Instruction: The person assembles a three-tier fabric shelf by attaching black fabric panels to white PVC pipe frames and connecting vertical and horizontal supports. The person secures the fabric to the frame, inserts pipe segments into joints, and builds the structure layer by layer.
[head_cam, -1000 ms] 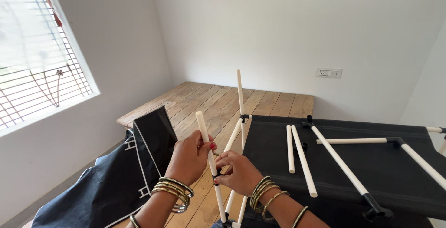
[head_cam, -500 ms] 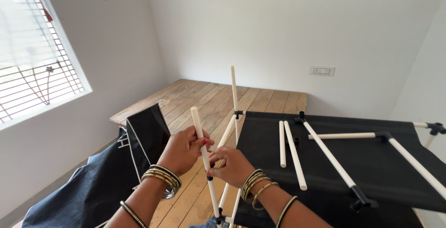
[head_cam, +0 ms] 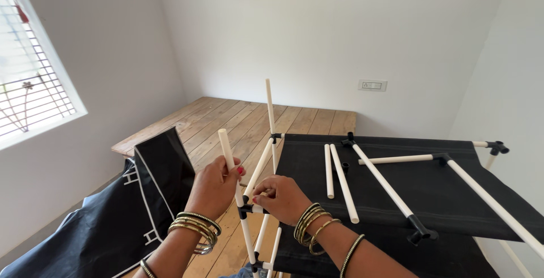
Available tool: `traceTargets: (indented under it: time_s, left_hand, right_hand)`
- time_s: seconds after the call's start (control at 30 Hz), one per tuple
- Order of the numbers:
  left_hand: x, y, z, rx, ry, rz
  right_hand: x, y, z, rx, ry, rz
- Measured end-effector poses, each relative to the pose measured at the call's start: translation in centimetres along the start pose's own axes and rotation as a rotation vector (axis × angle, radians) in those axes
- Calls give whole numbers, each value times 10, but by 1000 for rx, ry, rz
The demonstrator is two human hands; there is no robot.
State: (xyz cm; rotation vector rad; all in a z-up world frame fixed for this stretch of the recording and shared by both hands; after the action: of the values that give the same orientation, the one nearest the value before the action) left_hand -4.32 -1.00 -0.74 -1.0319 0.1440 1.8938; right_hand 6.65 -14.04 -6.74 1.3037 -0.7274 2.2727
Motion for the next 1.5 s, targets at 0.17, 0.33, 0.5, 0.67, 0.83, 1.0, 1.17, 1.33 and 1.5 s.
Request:
traceTargets:
  time_s: [0.17,0.33,0.5,0.67,0.83,1.0,1.17,1.33,1.5]
  left_hand:
    - [0,-3,-4,68,-83,7]
    - [5,-8,-7,99,24,-58]
    - [13,-9,-11,143,32,-15]
    - [13,-14,-7,210,59,-95]
    - [15,-15,-10,186,21,-75]
    - [10,-4,-14,69,102,-76]
    - [-6,0,-12,-126,-45,-89]
    - [-43,4,-5,-408,-221,-254]
    - [-75,14,-18,-592,-488,-462]
  right_hand:
    - [-7,1,0,8,-17,-97]
    - [-9,0,-3,7,-16,-92]
    - [-9,0,0,9,28,-85]
    - [-11,1,2,-10,22,-142]
    - [-13,-2,2,-44,5,-119]
    - [-16,3,10,-68,14,-114]
    - [-17,6,26,-135,78,-4]
    - [-8,11,42,-180,120,-1]
    - [2,20,63,-212,115,17]
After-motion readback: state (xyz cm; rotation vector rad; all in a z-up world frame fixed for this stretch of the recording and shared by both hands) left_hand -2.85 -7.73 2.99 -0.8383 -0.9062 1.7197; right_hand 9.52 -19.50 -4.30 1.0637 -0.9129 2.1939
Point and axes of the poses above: each hand's wrist, its own y-axis away from the middle knuckle, its own z-axis out of the back of the hand, x = y × z, the point moved 4 cm from there along -y, towards the middle knuckle, and after that the axes turned 7 degrees about -y, right-handed, at the moved point
